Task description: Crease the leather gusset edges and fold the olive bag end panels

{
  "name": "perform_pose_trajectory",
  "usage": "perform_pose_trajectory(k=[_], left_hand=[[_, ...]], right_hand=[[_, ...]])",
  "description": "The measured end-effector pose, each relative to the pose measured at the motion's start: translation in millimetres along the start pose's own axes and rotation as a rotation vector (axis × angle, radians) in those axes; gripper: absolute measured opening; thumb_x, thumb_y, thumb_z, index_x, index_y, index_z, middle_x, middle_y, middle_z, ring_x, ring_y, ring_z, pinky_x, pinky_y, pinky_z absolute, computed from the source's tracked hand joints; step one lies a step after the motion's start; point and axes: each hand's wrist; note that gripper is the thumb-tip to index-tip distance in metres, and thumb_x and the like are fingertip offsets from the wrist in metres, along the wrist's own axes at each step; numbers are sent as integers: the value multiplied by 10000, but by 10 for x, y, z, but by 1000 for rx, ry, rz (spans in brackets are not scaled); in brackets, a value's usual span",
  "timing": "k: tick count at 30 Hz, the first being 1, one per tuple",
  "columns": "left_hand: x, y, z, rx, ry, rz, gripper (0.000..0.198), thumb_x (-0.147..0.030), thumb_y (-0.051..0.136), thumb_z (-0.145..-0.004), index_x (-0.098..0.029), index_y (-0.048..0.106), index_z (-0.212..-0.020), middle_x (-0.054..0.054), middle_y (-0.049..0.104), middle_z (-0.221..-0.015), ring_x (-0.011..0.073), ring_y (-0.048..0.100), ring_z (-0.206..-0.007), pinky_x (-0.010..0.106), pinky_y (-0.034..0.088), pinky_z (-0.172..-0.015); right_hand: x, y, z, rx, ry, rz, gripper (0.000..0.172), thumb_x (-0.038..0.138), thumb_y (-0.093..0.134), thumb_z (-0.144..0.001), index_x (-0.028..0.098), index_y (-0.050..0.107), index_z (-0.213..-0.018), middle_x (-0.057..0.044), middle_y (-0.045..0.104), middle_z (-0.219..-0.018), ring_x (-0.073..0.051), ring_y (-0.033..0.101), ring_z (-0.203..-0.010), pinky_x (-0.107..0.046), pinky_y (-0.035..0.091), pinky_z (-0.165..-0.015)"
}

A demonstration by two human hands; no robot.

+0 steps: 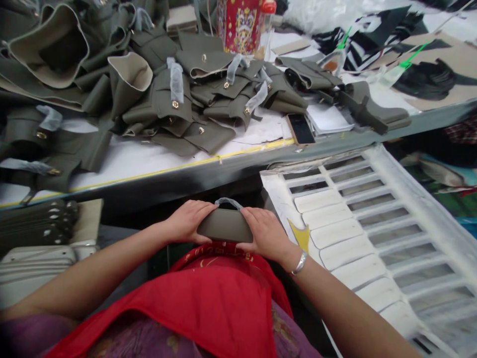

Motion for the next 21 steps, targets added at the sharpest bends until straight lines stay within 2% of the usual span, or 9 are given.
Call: perform_pose_trajectory(k=[6,12,21], left_hand=[[-21,-3,7,18,31,-28,829,-616,619,-686,-109,403,-1305,183,504,-1263,317,473,-1124,411,329,-927],[-6,17,45,4,107,-67,853,-640,535,-755,-96,333,-1380,206,468,-1306,321,458,-1146,413,327,-929],[28,1,18,32,182,-160,711,-654,454,-800,-290,351,-1401,162,418,-1366,316,465,-1106,436,351,-882]], right_hand=[[-20,42,20,32,-2,-4,782,594,610,-728,119,418,-1318,-174,508,-1263,-322,479,-1113,-449,378,-916],[-26,62,56,31,-26,24,804,630,562,-755,88,412,-1329,-189,500,-1272,-329,470,-1110,-447,365,-917],[-91,74,63,17,-51,30,818,647,522,-773,69,402,-1340,-197,502,-1268,-320,467,-1118,-453,378,-922]])
Point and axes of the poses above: each hand's wrist, its own z-axis away from the middle knuckle, its own y-axis out of the palm, x = y × z
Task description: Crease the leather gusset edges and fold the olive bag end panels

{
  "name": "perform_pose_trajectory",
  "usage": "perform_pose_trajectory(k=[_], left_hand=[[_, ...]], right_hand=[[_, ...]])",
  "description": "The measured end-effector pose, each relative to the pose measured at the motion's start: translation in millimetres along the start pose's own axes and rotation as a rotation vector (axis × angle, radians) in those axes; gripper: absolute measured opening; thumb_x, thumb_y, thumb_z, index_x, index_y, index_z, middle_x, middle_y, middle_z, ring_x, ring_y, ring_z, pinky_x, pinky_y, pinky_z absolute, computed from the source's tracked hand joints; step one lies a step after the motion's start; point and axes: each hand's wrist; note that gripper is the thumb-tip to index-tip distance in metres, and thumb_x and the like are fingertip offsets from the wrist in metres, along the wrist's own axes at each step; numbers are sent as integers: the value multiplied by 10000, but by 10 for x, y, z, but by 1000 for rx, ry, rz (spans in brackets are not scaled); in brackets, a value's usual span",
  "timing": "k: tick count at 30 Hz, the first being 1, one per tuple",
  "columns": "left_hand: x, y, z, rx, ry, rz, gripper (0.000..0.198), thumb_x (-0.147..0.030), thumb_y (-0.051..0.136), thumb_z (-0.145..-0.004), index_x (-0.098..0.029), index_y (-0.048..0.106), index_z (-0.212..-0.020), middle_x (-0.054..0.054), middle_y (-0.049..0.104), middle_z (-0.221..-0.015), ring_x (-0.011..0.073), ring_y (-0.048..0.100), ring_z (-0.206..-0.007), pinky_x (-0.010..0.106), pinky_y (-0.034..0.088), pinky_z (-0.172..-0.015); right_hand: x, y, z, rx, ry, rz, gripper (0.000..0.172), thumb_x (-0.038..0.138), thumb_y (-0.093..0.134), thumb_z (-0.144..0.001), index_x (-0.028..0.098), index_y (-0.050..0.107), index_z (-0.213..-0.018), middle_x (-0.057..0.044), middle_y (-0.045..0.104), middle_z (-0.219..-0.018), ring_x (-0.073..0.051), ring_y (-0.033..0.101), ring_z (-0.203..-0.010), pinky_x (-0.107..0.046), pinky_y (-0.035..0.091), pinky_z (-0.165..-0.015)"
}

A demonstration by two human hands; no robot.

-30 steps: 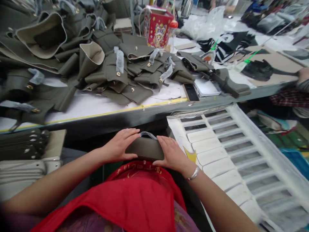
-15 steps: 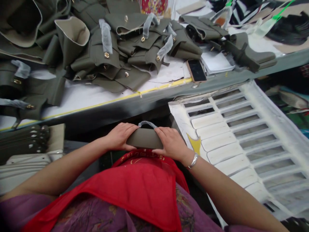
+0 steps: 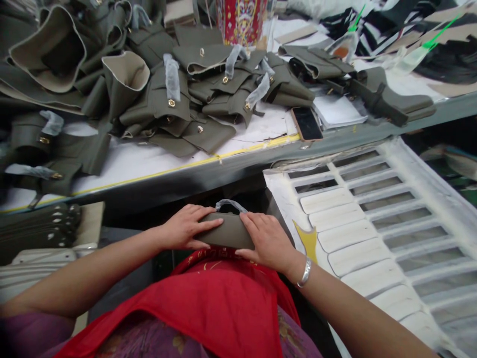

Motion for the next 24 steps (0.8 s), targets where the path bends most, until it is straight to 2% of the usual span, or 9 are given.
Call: perform_pose_trajectory(k=[4,10,12,17,24], left_hand=[[8,1,-3,-29,11,7,667,-642,437,-817,-306,368,-1390,141,415,-1377,301,461,-1097,427,355,-875],[25,27,-6,-68,-7,18,648,-653,457,-800,-311,430,-1351,163,470,-1285,296,487,-1077,427,383,-842],[34,41,0,-98,-6,28,633,-653,462,-798,-308,462,-1329,163,482,-1274,293,497,-1074,425,390,-839],[62,92,16,-179,-17,61,608,-646,491,-785,-285,531,-1273,163,518,-1245,293,513,-1076,427,402,-839],[91,128,39,-238,-11,94,673,-691,513,-746,-242,560,-1245,175,535,-1243,298,521,-1087,439,413,-866]], right_hand=[[-12,5,-18,-3,6,-10,804,633,530,-774,77,398,-1340,-191,502,-1269,-317,467,-1119,-456,380,-925],[-11,-6,-48,-19,2,-22,741,581,567,-769,88,431,-1306,-181,523,-1232,-304,489,-1086,-446,399,-899],[-22,-1,-54,-22,-14,-20,721,571,566,-778,119,431,-1323,-174,513,-1241,-303,484,-1092,-447,401,-894],[-55,13,-66,6,-65,26,592,528,568,-805,300,456,-1339,-147,467,-1274,-309,479,-1097,-457,405,-863],[-85,11,-71,4,-76,45,582,532,573,-802,314,475,-1333,-144,477,-1267,-306,485,-1099,-451,413,-851]])
Point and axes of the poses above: each hand's wrist, its own z-axis away from the middle knuckle, its own y-axis out of the palm, x = y × z
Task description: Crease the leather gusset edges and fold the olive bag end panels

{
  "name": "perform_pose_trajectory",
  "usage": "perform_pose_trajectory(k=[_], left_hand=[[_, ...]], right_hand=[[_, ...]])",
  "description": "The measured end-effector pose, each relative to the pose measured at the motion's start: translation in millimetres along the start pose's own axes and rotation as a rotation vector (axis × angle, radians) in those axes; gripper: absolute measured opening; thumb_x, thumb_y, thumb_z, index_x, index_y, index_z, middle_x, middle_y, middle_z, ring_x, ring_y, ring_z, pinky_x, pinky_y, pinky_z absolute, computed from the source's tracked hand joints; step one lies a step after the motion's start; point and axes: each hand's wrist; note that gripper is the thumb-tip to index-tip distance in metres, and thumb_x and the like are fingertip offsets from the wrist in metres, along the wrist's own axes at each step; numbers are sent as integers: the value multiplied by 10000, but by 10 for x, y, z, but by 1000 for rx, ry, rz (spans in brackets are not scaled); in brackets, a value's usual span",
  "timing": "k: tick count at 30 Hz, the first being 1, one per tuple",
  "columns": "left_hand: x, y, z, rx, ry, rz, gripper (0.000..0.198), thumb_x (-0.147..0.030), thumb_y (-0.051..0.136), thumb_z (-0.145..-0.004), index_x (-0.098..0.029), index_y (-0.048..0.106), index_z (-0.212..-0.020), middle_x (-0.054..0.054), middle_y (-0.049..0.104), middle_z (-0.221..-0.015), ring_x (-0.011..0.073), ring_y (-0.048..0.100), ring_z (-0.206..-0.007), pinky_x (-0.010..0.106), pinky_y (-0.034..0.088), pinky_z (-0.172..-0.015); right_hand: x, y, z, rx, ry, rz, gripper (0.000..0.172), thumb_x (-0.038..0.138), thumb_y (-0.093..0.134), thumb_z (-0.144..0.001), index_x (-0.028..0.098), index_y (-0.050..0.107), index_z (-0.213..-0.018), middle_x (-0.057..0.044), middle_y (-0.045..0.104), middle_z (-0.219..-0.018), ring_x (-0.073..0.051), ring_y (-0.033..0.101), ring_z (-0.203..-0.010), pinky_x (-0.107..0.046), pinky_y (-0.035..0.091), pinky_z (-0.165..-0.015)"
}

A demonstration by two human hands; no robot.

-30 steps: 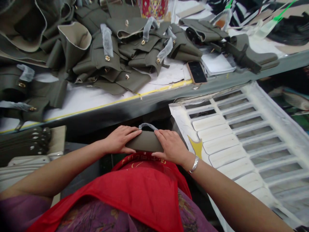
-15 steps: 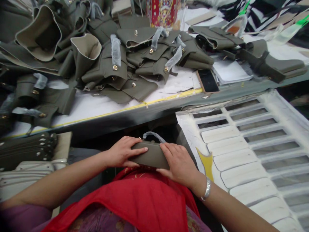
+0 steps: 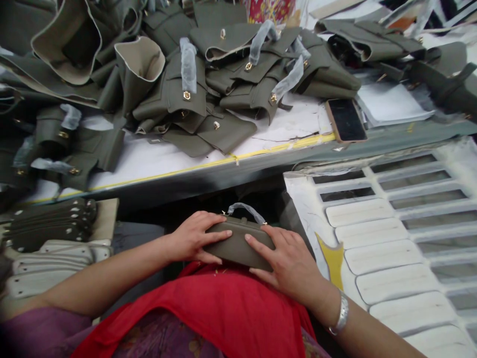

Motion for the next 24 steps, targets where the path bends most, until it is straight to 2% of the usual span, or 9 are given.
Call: perform_pose_trajectory(k=[6,11,14,17,20,22,24], left_hand=[[97,-36,247,-60,-70,-33,676,-702,526,-728,-260,562,-1239,142,488,-1329,302,433,-1228,464,350,-1013],[161,-63,509,-119,-159,-4,576,-622,543,-776,-255,581,-1219,136,418,-1389,317,334,-1312,485,344,-1035],[125,-70,534,-137,-229,92,469,-531,555,-819,-266,595,-1204,122,408,-1398,315,338,-1312,498,338,-1042],[56,-58,478,-194,-354,340,293,-372,524,-878,-244,656,-1106,115,462,-1346,254,450,-1232,423,398,-1007],[1,-8,421,-316,-518,621,232,-276,568,-850,-218,661,-1054,105,543,-1245,210,527,-1140,362,427,-971],[-14,43,407,-399,-652,814,407,-263,637,-792,-224,569,-1191,100,569,-1218,210,546,-1115,363,431,-961],[-17,91,409,-439,-759,998,595,-272,679,-744,-214,465,-1296,107,579,-1222,217,563,-1096,357,445,-937]], right_hand=[[-50,58,-35,-43,-16,2,558,527,571,-800,299,510,-1305,-146,498,-1249,-306,514,-1058,-444,432,-814],[-43,79,-42,-45,-16,-9,569,531,575,-794,297,506,-1308,-145,499,-1257,-312,522,-1057,-450,444,-811],[-30,56,-42,-42,-11,-23,589,546,580,-784,293,502,-1309,-146,495,-1270,-323,522,-1070,-472,449,-826],[-55,20,2,-20,-8,-109,569,557,530,-814,304,475,-1321,-121,492,-1299,-318,514,-1112,-495,442,-881],[-119,5,139,-37,163,-314,524,462,440,-891,280,375,-1378,-88,479,-1340,-262,489,-1185,-441,422,-975],[-159,21,265,-53,368,-462,569,468,455,-879,253,341,-1393,-86,468,-1361,-253,469,-1219,-411,409,-1010],[-177,64,380,-31,570,-621,617,526,507,-829,246,387,-1366,-83,481,-1359,-271,481,-1212,-406,423,-1003]])
Point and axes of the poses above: each hand's wrist, its own z-axis away from the middle knuckle, its own y-axis out of the palm, x = y × z
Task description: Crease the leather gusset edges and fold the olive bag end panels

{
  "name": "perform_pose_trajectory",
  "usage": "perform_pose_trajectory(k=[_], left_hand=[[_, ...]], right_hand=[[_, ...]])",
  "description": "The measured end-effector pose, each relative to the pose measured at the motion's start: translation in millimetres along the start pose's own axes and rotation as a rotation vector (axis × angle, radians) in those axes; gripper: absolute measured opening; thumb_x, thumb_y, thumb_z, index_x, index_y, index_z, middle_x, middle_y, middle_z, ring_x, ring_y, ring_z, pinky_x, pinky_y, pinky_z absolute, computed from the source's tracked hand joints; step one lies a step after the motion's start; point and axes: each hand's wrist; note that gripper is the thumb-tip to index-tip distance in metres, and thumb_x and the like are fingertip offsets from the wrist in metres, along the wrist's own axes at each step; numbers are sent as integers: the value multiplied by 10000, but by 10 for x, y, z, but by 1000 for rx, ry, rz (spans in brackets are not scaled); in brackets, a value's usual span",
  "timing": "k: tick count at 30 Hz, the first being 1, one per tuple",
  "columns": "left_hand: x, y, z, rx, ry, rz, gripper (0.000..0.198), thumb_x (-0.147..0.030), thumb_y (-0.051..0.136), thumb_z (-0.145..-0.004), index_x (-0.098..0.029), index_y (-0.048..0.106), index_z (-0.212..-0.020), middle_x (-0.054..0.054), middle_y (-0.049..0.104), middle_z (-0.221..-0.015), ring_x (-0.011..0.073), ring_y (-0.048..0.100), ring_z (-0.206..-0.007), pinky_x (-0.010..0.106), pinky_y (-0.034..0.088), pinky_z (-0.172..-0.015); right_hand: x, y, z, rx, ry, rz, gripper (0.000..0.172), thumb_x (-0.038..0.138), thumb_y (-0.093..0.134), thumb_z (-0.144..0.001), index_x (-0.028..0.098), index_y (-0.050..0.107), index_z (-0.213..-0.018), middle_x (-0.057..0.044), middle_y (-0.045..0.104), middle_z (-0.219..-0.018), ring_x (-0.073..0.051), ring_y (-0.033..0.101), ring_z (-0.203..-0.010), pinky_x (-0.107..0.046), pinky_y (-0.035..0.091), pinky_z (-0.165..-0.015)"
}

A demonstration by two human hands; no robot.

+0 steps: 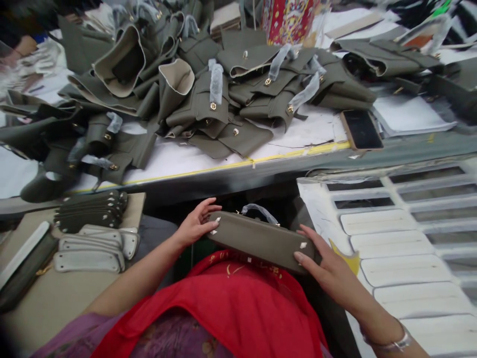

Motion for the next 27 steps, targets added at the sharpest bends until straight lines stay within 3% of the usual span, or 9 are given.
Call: perform_pose_trajectory(k=[4,7,11,13,15,19,22,27], left_hand=[[36,25,21,-37,-127,87,500,-333,676,-725,-149,574,-1178,109,622,-1168,236,588,-1041,341,465,-897],[30,85,65,-53,-156,105,482,-369,645,-736,-138,594,-1155,95,649,-1109,233,611,-970,327,494,-825],[21,180,147,-114,-108,17,464,-395,576,-785,-161,573,-1185,81,636,-1132,226,600,-985,311,493,-822],[15,163,153,-125,-83,-64,448,-403,549,-805,-172,568,-1188,79,617,-1168,228,587,-1020,321,481,-861],[-15,97,126,-57,-63,-150,446,-408,533,-815,-171,562,-1192,83,604,-1189,233,578,-1047,344,465,-902],[-216,-10,54,67,72,-453,535,-438,563,-791,-183,511,-1258,95,527,-1307,245,487,-1198,397,355,-1039],[-401,106,-5,106,162,-774,665,-495,671,-692,-199,506,-1264,101,465,-1372,282,406,-1268,453,277,-1081],[-491,392,-109,233,115,-980,643,-547,689,-657,-194,572,-1181,106,594,-1206,324,504,-1124,465,374,-973]], right_hand=[[-102,150,84,8,226,-402,523,512,524,-821,288,481,-1291,-48,571,-1275,-263,562,-1122,-350,510,-895],[-101,321,108,-98,244,-607,431,452,517,-848,313,518,-1256,-34,594,-1243,-244,570,-1109,-320,531,-827],[-32,426,158,-234,202,-616,432,448,536,-844,255,544,-1230,-59,599,-1206,-239,563,-1093,-360,492,-888],[-7,376,169,-231,171,-545,442,460,518,-853,238,536,-1235,-65,587,-1215,-233,550,-1105,-382,456,-939],[5,258,171,-171,146,-429,450,466,500,-861,237,520,-1249,-67,566,-1248,-230,532,-1135,-396,429,-971],[81,-13,131,-144,5,-3,594,501,561,-806,225,449,-1320,-98,492,-1335,-259,474,-1206,-443,380,-1014],[265,-96,16,-44,-121,337,675,548,616,-742,189,482,-1297,-120,541,-1267,-288,506,-1154,-440,389,-986],[713,30,-226,169,-81,594,659,591,582,-753,192,519,-1274,-132,632,-1107,-298,592,-993,-389,435,-844]])
Point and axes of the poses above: each hand's wrist, its own z-axis away from the middle knuckle, its own y-axis out of the palm, x = y × z
